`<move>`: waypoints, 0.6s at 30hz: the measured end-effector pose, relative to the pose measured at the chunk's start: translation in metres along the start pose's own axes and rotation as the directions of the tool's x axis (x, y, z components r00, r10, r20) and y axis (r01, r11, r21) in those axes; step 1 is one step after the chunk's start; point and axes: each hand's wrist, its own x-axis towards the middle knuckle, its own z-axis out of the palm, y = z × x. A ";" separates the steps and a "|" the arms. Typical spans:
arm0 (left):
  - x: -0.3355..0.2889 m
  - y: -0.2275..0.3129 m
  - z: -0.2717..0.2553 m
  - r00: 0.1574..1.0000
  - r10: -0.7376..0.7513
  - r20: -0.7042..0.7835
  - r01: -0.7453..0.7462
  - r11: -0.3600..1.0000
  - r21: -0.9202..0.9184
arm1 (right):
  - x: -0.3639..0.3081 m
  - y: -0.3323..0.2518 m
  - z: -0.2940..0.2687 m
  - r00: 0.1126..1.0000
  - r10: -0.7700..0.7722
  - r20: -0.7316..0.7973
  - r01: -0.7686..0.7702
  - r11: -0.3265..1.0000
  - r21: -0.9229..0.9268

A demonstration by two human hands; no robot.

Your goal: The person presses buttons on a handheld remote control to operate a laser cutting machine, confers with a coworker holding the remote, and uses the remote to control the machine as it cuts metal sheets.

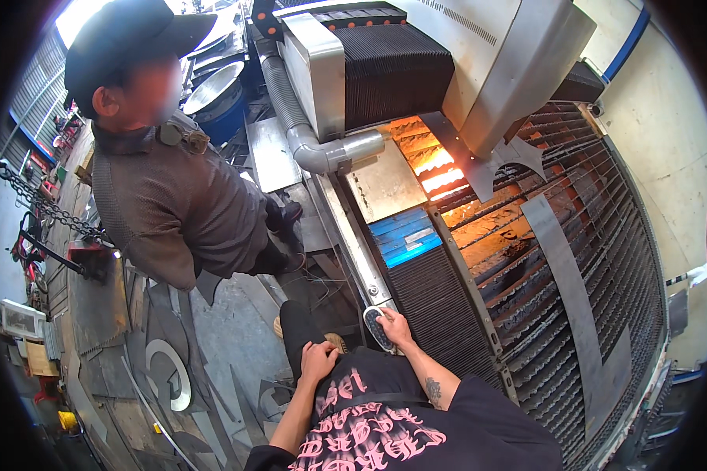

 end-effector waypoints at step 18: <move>0.000 0.001 -0.001 1.000 -0.014 0.010 0.014 1.000 -0.011 | 0.000 -0.003 -0.001 1.000 0.007 0.017 -0.007 0.999 0.041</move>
